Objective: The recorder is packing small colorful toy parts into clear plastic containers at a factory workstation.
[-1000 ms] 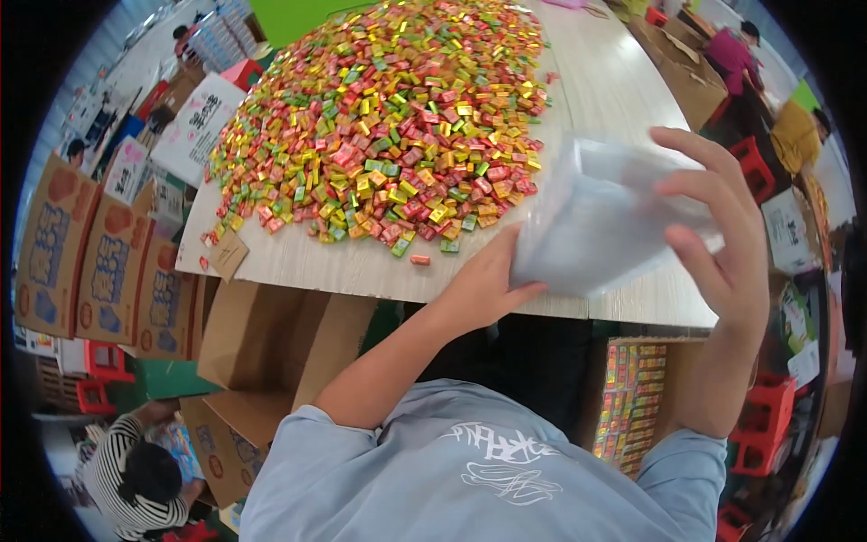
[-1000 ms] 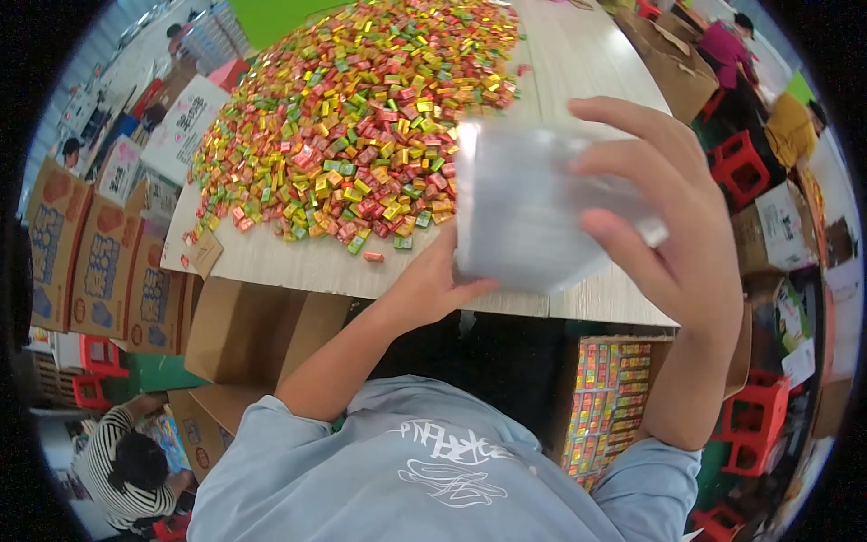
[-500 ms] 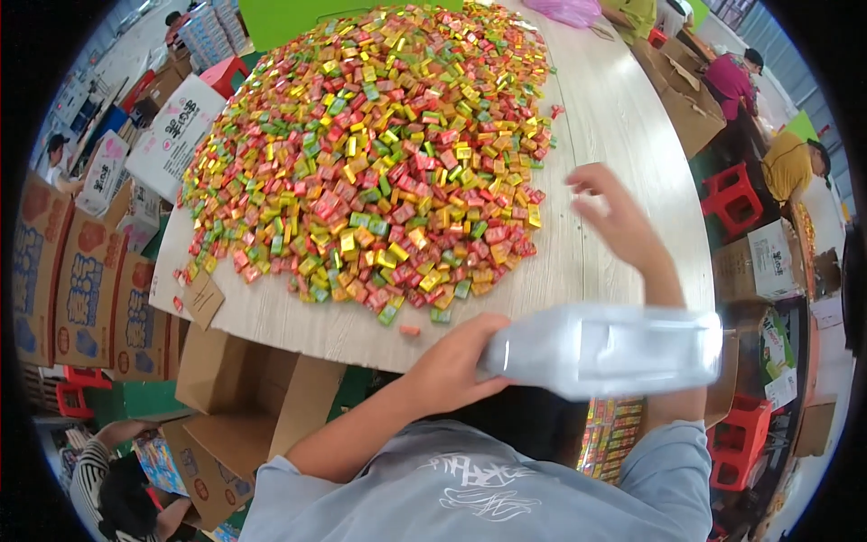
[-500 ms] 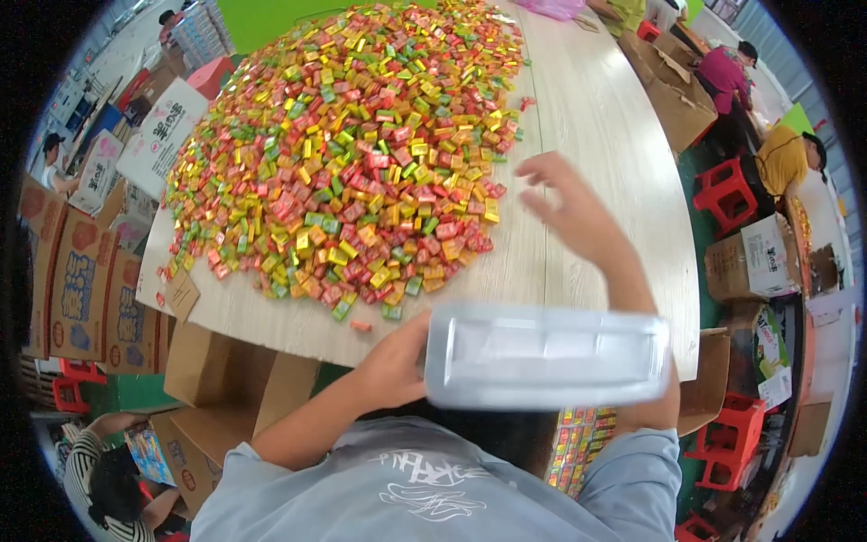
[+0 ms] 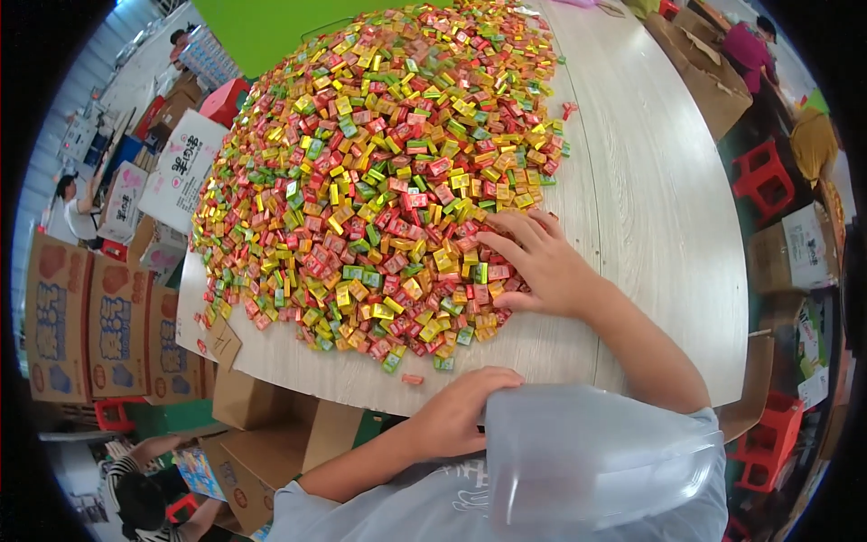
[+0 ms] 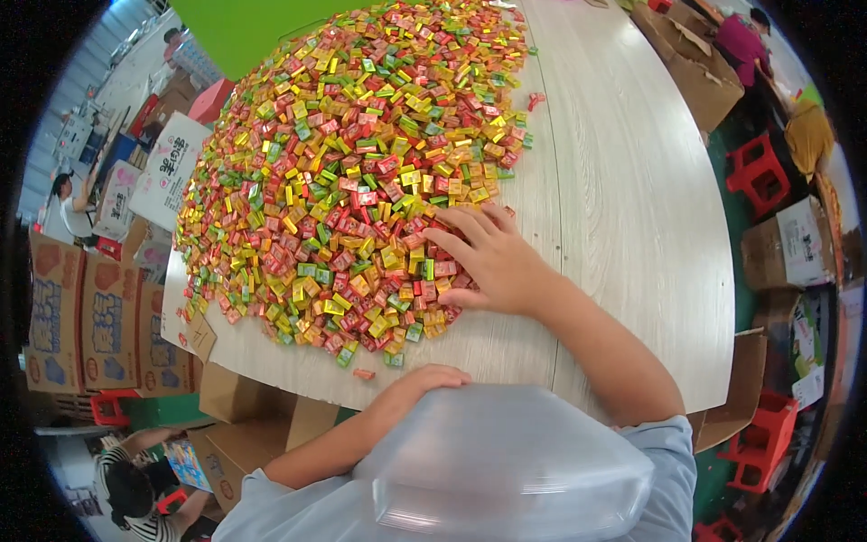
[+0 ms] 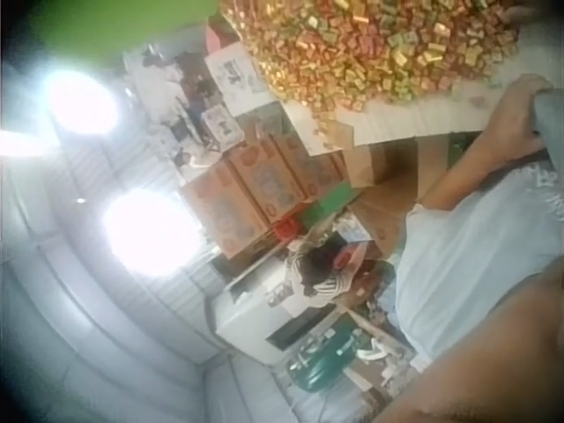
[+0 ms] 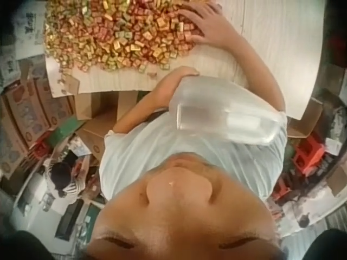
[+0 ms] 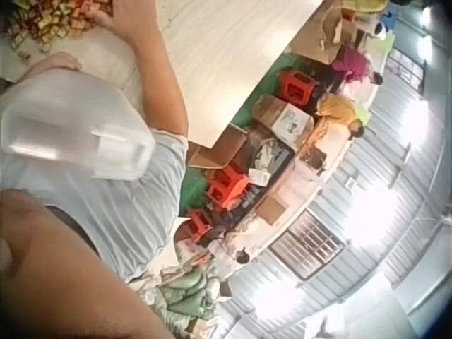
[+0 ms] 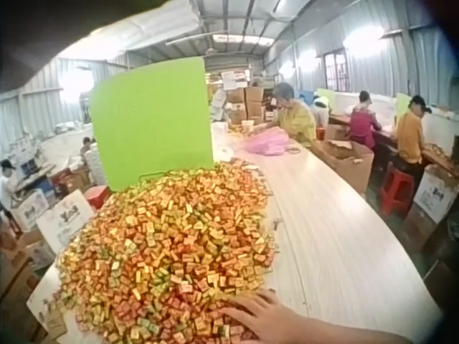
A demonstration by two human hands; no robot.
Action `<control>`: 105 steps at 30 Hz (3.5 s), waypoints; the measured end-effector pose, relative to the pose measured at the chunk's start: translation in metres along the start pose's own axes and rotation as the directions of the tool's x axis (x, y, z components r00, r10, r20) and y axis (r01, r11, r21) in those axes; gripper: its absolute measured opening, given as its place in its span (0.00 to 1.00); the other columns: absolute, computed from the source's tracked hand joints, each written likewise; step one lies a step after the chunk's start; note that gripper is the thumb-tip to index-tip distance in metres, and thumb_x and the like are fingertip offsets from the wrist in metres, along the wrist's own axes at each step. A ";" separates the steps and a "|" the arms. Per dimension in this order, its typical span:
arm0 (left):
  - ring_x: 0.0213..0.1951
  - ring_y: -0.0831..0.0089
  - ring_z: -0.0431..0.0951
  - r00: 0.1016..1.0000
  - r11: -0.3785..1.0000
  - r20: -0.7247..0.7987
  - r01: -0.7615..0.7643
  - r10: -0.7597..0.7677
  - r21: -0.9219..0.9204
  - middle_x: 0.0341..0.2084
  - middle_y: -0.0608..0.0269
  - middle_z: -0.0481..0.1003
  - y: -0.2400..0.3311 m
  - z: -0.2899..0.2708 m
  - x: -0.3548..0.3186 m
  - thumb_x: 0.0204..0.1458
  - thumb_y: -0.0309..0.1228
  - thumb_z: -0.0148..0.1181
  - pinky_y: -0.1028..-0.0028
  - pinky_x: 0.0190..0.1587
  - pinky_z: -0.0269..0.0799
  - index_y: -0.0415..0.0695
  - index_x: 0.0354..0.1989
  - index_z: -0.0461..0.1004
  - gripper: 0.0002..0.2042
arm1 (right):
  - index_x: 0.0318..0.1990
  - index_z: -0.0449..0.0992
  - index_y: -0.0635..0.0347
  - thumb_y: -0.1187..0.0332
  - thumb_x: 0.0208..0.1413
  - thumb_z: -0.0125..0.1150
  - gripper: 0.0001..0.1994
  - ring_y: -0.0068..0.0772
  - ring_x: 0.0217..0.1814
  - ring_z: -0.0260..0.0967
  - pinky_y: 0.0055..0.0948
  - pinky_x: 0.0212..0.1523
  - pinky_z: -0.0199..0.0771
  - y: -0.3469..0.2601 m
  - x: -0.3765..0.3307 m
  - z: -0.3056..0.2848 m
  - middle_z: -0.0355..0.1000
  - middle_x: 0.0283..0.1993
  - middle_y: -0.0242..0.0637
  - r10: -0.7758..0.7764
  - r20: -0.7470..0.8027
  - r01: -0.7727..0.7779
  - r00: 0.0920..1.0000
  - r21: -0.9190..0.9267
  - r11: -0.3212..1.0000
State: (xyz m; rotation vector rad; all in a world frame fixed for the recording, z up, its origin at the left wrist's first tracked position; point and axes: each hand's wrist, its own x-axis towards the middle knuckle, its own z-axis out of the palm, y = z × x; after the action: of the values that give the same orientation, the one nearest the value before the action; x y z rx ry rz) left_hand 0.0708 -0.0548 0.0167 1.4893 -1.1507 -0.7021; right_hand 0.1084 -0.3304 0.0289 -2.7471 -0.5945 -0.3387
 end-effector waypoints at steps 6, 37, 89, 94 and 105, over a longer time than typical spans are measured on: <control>0.62 0.54 0.72 0.999 0.996 -0.018 -0.034 0.033 -0.082 0.59 0.49 0.71 -0.014 0.001 -0.004 0.51 0.32 0.69 0.60 0.65 0.65 0.41 0.63 0.67 0.30 | 0.70 0.63 0.52 0.35 0.57 0.56 0.40 0.52 0.74 0.57 0.55 0.74 0.47 0.003 -0.002 0.000 0.59 0.71 0.50 -0.006 -0.018 0.007 1.000 0.030 1.000; 0.56 0.44 0.76 0.989 0.976 0.020 -0.143 0.149 -0.164 0.53 0.28 0.71 -0.042 0.044 0.042 0.61 0.38 0.61 0.56 0.56 0.77 0.39 0.59 0.64 0.23 | 0.71 0.63 0.51 0.35 0.43 0.71 0.50 0.56 0.78 0.49 0.65 0.71 0.45 -0.001 -0.016 0.011 0.56 0.72 0.51 0.009 -0.078 0.004 0.997 0.168 0.986; 0.61 0.47 0.69 0.989 0.916 -0.090 -0.075 0.119 0.393 0.57 0.48 0.72 0.013 0.053 0.040 0.46 0.39 0.74 0.53 0.65 0.62 0.40 0.62 0.67 0.36 | 0.49 0.75 0.54 0.61 0.58 0.63 0.13 0.45 0.47 0.75 0.42 0.42 0.81 0.069 -0.016 -0.003 0.74 0.44 0.39 0.387 -0.299 -0.426 0.872 -0.076 0.902; 0.57 0.49 0.72 0.756 0.579 -0.367 -0.020 0.542 0.815 0.52 0.48 0.73 0.014 -0.035 0.021 0.50 0.36 0.69 0.53 0.62 0.63 0.38 0.59 0.68 0.29 | 0.49 0.76 0.56 0.61 0.58 0.63 0.15 0.46 0.54 0.72 0.44 0.47 0.79 0.059 -0.012 -0.008 0.71 0.51 0.41 0.413 -0.257 -0.454 0.874 -0.127 0.882; 0.75 0.38 0.49 0.485 0.193 -0.874 0.861 -0.029 0.471 0.73 0.28 0.47 -0.047 -0.281 0.152 0.61 0.67 0.43 0.45 0.73 0.47 0.40 0.75 0.55 0.45 | 0.54 0.75 0.59 0.53 0.62 0.58 0.21 0.50 0.60 0.67 0.54 0.60 0.66 0.074 -0.026 -0.001 0.70 0.56 0.44 0.474 -0.212 -0.508 0.855 -0.152 0.848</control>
State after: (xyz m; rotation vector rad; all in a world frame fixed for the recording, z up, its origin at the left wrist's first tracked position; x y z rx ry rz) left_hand 0.3881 -0.0881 0.0642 2.8926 -0.2055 0.3720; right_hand 0.1169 -0.4040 0.0039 -2.8909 0.2132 -0.5165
